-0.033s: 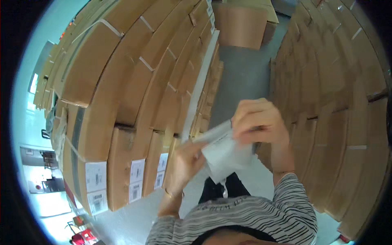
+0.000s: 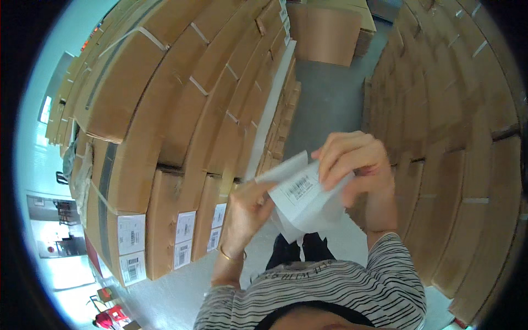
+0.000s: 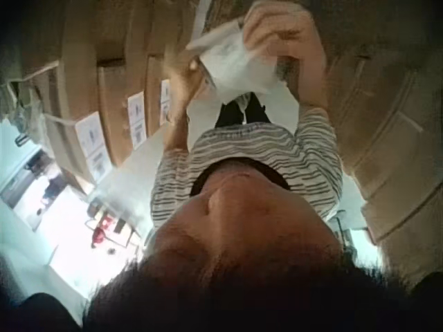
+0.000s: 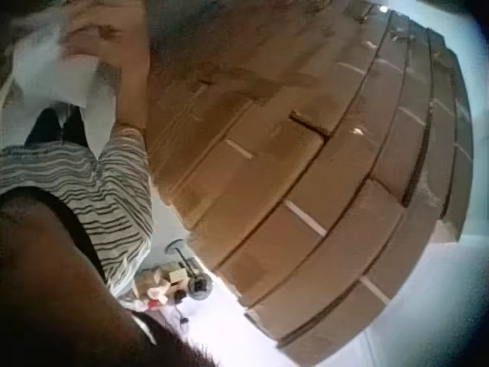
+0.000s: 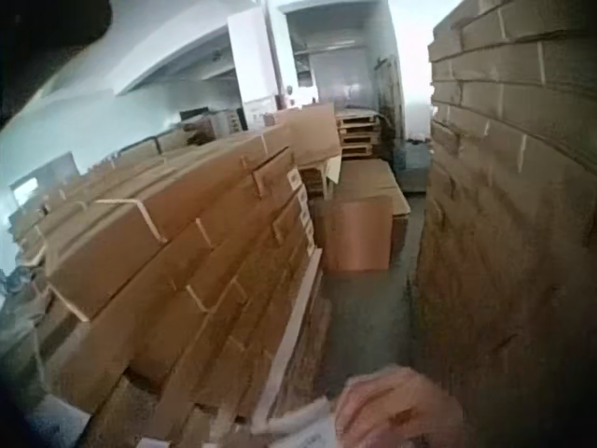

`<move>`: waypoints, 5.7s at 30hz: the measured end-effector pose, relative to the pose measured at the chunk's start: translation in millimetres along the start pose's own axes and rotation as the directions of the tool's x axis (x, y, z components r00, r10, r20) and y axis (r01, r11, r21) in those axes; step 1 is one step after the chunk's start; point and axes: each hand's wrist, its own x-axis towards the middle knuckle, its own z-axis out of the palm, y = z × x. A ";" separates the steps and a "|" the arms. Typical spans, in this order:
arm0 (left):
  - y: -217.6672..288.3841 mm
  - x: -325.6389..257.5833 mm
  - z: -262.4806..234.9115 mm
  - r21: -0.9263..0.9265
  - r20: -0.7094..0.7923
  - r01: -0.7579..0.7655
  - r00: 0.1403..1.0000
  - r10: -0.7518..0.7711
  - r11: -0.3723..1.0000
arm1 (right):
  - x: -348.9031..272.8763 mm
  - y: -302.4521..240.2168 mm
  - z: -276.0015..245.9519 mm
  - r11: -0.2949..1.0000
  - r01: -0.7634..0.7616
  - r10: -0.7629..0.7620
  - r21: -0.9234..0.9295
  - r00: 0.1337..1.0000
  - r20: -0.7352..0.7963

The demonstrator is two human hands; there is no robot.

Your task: The person peels adhesive labels from a backing sheet and sticks them onto cardboard boxes. They discard the empty backing strip into a trash box, walk to another stack of cardboard boxes, and apply labels onto the boxes.

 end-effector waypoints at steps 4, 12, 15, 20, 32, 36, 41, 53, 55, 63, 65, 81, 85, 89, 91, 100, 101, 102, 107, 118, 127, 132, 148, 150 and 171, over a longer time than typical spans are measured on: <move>29.2 66.5 -16.0 -0.064 -0.151 -0.093 0.985 0.083 0.994 | 6.8 1.4 -44.0 0.977 -0.188 0.164 -0.098 0.963 -0.213; 42.1 171.7 -15.6 0.006 -0.171 -0.160 0.972 0.159 0.987 | 44.9 51.2 -74.6 0.857 -0.484 0.516 0.180 0.801 -0.304; 24.7 230.9 -6.2 -0.003 -0.202 -0.195 0.961 0.190 0.981 | 78.4 88.0 -112.6 0.862 -0.484 0.504 0.147 0.792 -0.345; 13.6 327.2 2.7 -0.062 -0.183 -0.178 0.969 0.164 0.982 | 133.0 118.8 -185.0 0.880 -0.471 0.456 0.056 0.810 -0.369; -11.3 528.5 80.1 0.079 -0.110 -0.269 0.955 0.277 0.960 | 183.0 262.8 -385.5 0.926 -0.304 0.252 -0.226 0.939 -0.234; -15.0 586.1 118.1 0.176 -0.146 -0.128 0.977 0.155 0.976 | 218.3 318.1 -460.4 0.895 -0.008 -0.021 -0.445 0.998 -0.059; 2.2 658.9 148.0 0.262 -0.228 0.008 0.972 0.054 0.965 | 260.5 383.0 -538.9 0.896 0.116 -0.083 -0.428 0.992 0.095; -63.3 782.0 178.8 0.420 -0.293 0.317 0.934 -0.204 0.850 | 377.5 555.1 -661.0 0.754 0.011 0.233 0.656 0.930 -0.284; -70.6 809.5 182.9 0.378 -0.314 0.191 0.947 -0.068 0.906 | 403.6 598.9 -660.0 0.623 -0.046 0.181 0.781 0.980 -0.087; -116.6 878.4 191.5 0.430 -0.294 0.330 0.931 -0.216 0.840 | 499.2 758.7 -583.0 0.587 -0.331 0.194 0.739 0.943 0.269; -127.4 887.9 196.9 0.400 -0.334 0.440 0.887 -0.319 0.804 | 519.2 797.6 -548.0 0.545 -0.409 0.149 0.732 0.906 0.395; -273.3 935.0 234.1 0.409 -0.562 0.865 0.489 -0.667 0.289 | 541.4 909.9 -298.4 0.427 -0.234 -0.473 0.873 0.765 0.437; -282.2 936.4 234.8 0.454 -0.575 0.864 0.470 -0.670 0.216 | 540.6 910.2 -282.2 0.323 -0.222 -0.510 0.920 0.778 0.367; -289.8 941.3 235.1 0.486 -0.590 0.864 0.437 -0.679 0.133 | 539.3 913.0 -273.4 0.303 -0.086 -0.550 0.949 0.798 0.248; -292.8 945.2 230.4 0.478 -0.588 0.870 0.418 -0.693 0.118 | 538.5 914.3 -272.9 0.290 -0.117 -0.547 0.950 0.794 0.265; -298.2 941.9 228.1 0.480 -0.602 0.869 0.424 -0.676 0.117 | 539.4 912.5 -273.7 0.313 -0.080 -0.576 0.946 0.776 0.257; -299.1 940.5 228.2 0.482 -0.615 0.868 0.430 -0.661 0.116 | 540.0 911.9 -273.9 0.302 -0.066 -0.576 0.951 0.782 0.237; -299.0 940.0 227.0 0.481 -0.614 0.869 0.430 -0.662 0.119 | 540.8 911.6 -274.2 0.305 -0.067 -0.575 0.950 0.782 0.240; -297.1 940.0 223.1 0.480 -0.600 0.873 0.401 -0.692 0.089 | 541.8 911.0 -275.2 0.300 -0.027 -0.583 0.954 0.786 0.205; -301.5 936.7 227.6 0.475 -0.640 0.873 0.431 -0.636 0.114 | 541.9 912.8 -276.5 0.307 -0.023 -0.567 0.951 0.798 0.202; -303.1 936.1 228.4 0.480 -0.644 0.872 0.426 -0.635 0.097 | 540.6 911.7 -277.5 0.317 -0.050 -0.553 0.947 0.802 0.227; -304.7 947.1 224.7 0.456 -0.653 0.886 0.393 -0.648 0.077 | 544.1 913.8 -284.0 0.361 -0.007 -0.560 0.932 0.798 0.223; -297.9 942.5 228.1 0.441 -0.627 0.889 0.404 -0.666 0.123 | 526.5 944.5 -284.4 0.630 0.338 -0.525 0.699 0.849 0.063; -285.4 944.9 239.6 0.394 -0.596 0.900 0.404 -0.693 0.186 | 501.1 925.1 -295.0 0.318 0.442 -0.770 0.839 0.636 -0.044; -248.6 935.5 277.1 0.240 -0.549 0.933 0.358 -0.755 0.268 | 530.4 912.9 -258.7 0.675 0.161 -0.359 0.720 0.924 0.130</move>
